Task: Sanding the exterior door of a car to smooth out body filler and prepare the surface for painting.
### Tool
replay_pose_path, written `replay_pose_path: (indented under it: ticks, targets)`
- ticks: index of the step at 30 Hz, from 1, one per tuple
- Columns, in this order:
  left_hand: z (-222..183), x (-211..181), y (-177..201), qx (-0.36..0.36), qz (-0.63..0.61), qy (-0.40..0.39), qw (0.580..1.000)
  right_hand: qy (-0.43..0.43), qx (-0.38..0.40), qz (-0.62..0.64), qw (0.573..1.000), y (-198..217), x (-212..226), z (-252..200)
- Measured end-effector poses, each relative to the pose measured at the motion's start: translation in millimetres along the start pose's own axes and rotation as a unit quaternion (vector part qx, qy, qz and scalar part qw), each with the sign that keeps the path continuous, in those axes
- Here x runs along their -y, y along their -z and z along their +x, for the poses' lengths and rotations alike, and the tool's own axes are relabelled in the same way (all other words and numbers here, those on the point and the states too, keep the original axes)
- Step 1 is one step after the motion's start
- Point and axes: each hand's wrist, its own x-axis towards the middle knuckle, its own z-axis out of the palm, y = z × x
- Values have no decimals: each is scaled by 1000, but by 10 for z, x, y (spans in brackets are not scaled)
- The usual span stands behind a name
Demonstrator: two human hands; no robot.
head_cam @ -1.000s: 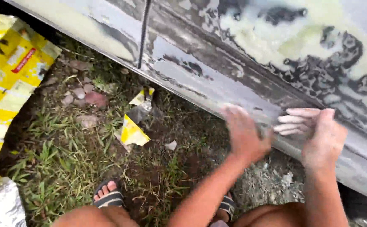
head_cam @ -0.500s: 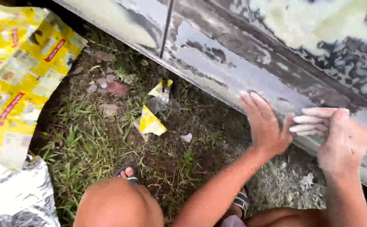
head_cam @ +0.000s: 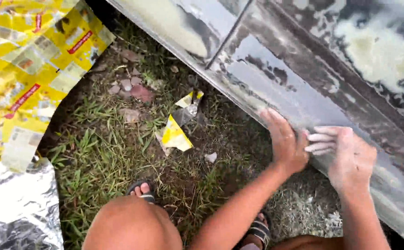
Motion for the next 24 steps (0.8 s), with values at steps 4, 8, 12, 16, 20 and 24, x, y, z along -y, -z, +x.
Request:
replay_pose_path:
  ticks: [4,8,12,16,20,24]
  targets:
    - [968,238,475,-146,5,93,985,12,-4,15,1000,-8,-85,94]
    - [502,57,325,-82,-12,108,991,-3,8,16,1000,-153,-111,125]
    - [116,19,161,154,-17,162,975,36,20,-12,999,-232,-57,185]
    - [976,293,568,-55,-27,175,983,24,11,1,1000,-185,-156,172]
    - [638,178,403,-80,-58,111,989,37,15,-5,999,-170,-121,144]
    - [9,44,71,19,-142,94,985,24,16,-4,1000,-158,-134,135]
